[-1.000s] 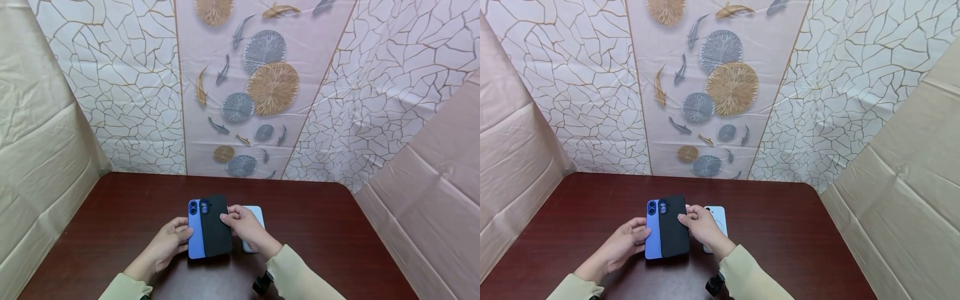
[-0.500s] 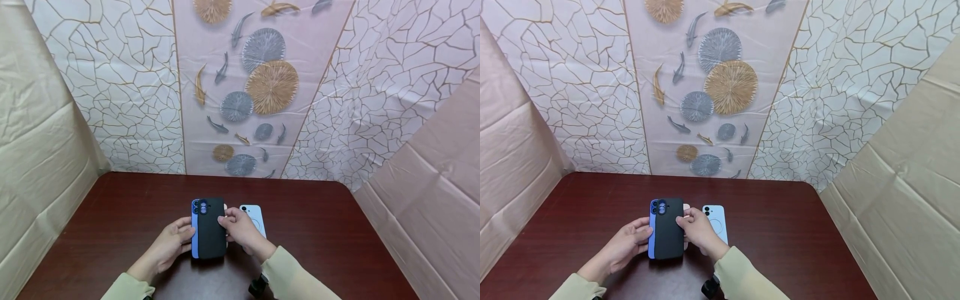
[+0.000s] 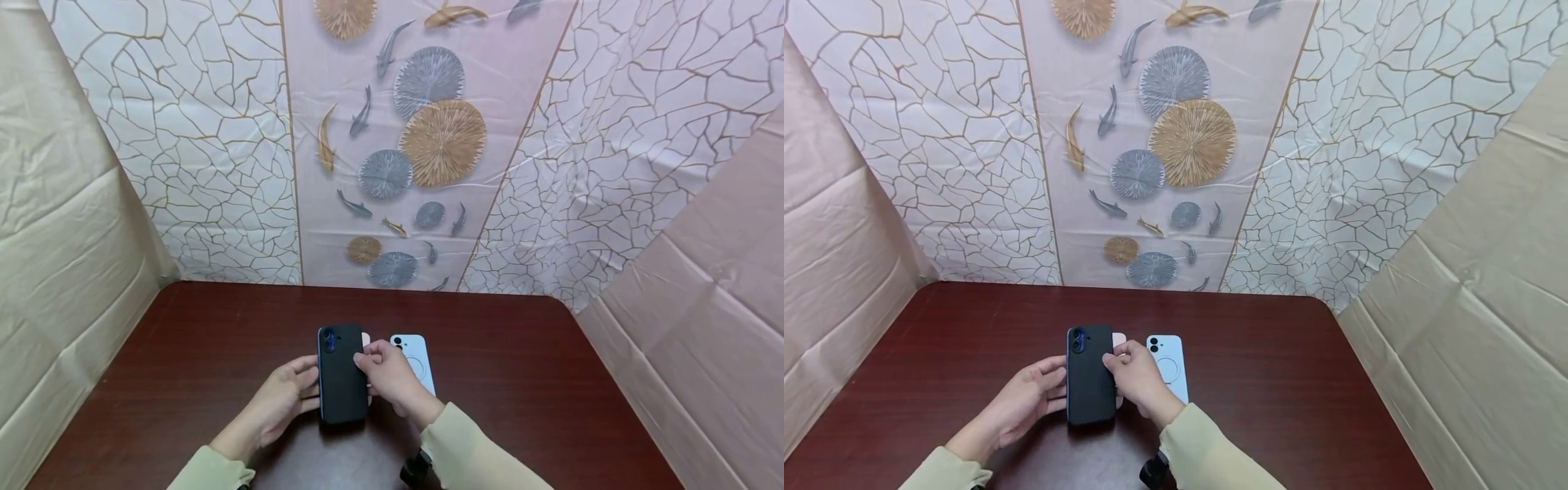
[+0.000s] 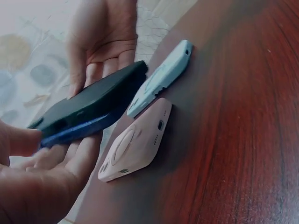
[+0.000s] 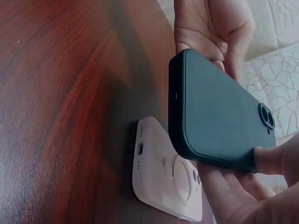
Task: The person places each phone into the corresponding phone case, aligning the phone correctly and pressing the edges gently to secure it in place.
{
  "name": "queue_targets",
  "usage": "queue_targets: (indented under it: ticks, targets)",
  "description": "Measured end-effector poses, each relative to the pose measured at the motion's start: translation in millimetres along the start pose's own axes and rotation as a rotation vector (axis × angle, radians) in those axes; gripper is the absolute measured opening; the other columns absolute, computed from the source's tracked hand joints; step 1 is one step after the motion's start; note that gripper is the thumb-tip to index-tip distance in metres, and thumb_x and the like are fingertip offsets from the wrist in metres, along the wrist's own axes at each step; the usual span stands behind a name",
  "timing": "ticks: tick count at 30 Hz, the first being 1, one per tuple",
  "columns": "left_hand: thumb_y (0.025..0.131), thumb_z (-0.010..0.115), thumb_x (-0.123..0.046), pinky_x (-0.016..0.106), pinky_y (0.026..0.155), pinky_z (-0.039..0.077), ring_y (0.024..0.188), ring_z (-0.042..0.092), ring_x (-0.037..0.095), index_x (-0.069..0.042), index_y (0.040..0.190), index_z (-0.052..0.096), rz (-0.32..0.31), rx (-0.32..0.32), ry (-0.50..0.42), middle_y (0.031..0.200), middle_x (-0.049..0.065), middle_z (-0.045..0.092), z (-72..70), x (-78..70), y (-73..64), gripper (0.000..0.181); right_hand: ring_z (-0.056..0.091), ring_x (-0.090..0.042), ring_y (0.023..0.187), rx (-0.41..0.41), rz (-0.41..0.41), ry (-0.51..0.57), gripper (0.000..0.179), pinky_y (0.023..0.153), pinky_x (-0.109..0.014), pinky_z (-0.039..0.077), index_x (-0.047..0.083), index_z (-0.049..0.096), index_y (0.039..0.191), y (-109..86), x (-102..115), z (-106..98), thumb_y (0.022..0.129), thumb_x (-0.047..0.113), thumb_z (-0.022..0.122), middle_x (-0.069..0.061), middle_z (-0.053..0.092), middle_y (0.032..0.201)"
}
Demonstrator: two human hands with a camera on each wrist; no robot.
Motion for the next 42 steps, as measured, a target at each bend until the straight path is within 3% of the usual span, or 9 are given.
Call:
queue_targets:
  ticks: [3,6,15,22,28,36,42]
  targets:
    - [0.100,0.056,-0.023,0.043,0.082,0.054,0.101,0.065,0.028,0.008,0.137,0.040,0.034,-0.088,0.078,0.117,0.021,0.063,1.2,-1.0,2.2,0.051,0.065,-0.021,0.078,-0.021,-0.002,0.016,0.029,0.067,-0.039,0.056,0.003,0.055,0.110,0.2,-1.3,0.3,0.095,0.026,0.064,-0.008,0.069,0.099]
    - [0.095,0.065,-0.021,0.042,0.077,0.056,0.094,0.067,0.027,0.008,0.132,0.047,0.062,-0.159,0.153,0.110,0.020,0.066,1.9,-1.2,4.1,0.050,0.067,-0.022,0.078,-0.034,-0.009,0.018,0.031,0.066,-0.040,0.057,0.003,0.055,0.109,-0.8,-1.5,1.4,0.093,0.027,0.066,-0.009,0.069,0.097]
    - [0.097,0.059,-0.009,0.040,0.072,0.056,0.091,0.067,0.026,0.010,0.127,0.051,0.080,-0.203,0.228,0.109,0.021,0.066,1.6,-2.2,4.7,0.036,0.065,-0.024,0.072,-0.012,-0.033,0.019,0.022,0.066,-0.040,0.057,0.003,0.056,0.099,-2.7,-1.4,2.7,0.098,0.025,0.058,-0.011,0.065,0.086]
    - [0.099,0.052,-0.004,0.039,0.072,0.056,0.092,0.067,0.027,0.013,0.129,0.049,0.090,-0.197,0.213,0.110,0.024,0.066,1.3,-3.6,4.1,0.035,0.067,-0.024,0.074,0.025,-0.016,0.062,0.028,0.067,-0.040,0.058,0.003,0.058,0.098,-0.2,-6.0,-1.0,0.093,0.029,0.066,-0.011,0.068,0.087]
    - [0.099,0.054,-0.008,0.040,0.072,0.056,0.092,0.067,0.027,0.012,0.128,0.050,0.078,-0.175,0.216,0.110,0.023,0.066,2.9,-3.4,4.7,0.036,0.067,-0.025,0.078,0.022,-0.017,0.068,0.029,0.068,-0.040,0.058,0.003,0.059,0.104,1.6,-8.5,-5.1,0.093,0.030,0.066,-0.010,0.069,0.090]
    - [0.100,0.054,-0.011,0.040,0.074,0.056,0.093,0.067,0.027,0.014,0.129,0.047,0.038,-0.065,0.200,0.110,0.022,0.066,5.6,0.1,4.1,0.039,0.068,-0.028,0.084,0.017,-0.036,0.144,0.038,0.071,-0.041,0.057,0.005,0.058,0.125,5.3,-3.6,-12.1,0.098,0.032,0.058,-0.010,0.066,0.107]
    - [0.100,0.054,-0.012,0.040,0.076,0.056,0.095,0.067,0.027,0.014,0.129,0.047,0.035,-0.014,0.210,0.109,0.021,0.066,7.9,-2.7,2.2,0.040,0.067,-0.031,0.088,0.013,-0.032,0.135,0.041,0.073,-0.045,0.056,0.008,0.058,0.128,6.1,-0.9,-14.1,0.098,0.036,0.057,-0.009,0.066,0.105]
Point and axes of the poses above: each hand's wrist, its own y-axis towards the middle knuckle, its own z-axis out of the palm, x = y × z, the point moved 6 cm from there along y, towards the middle knuckle
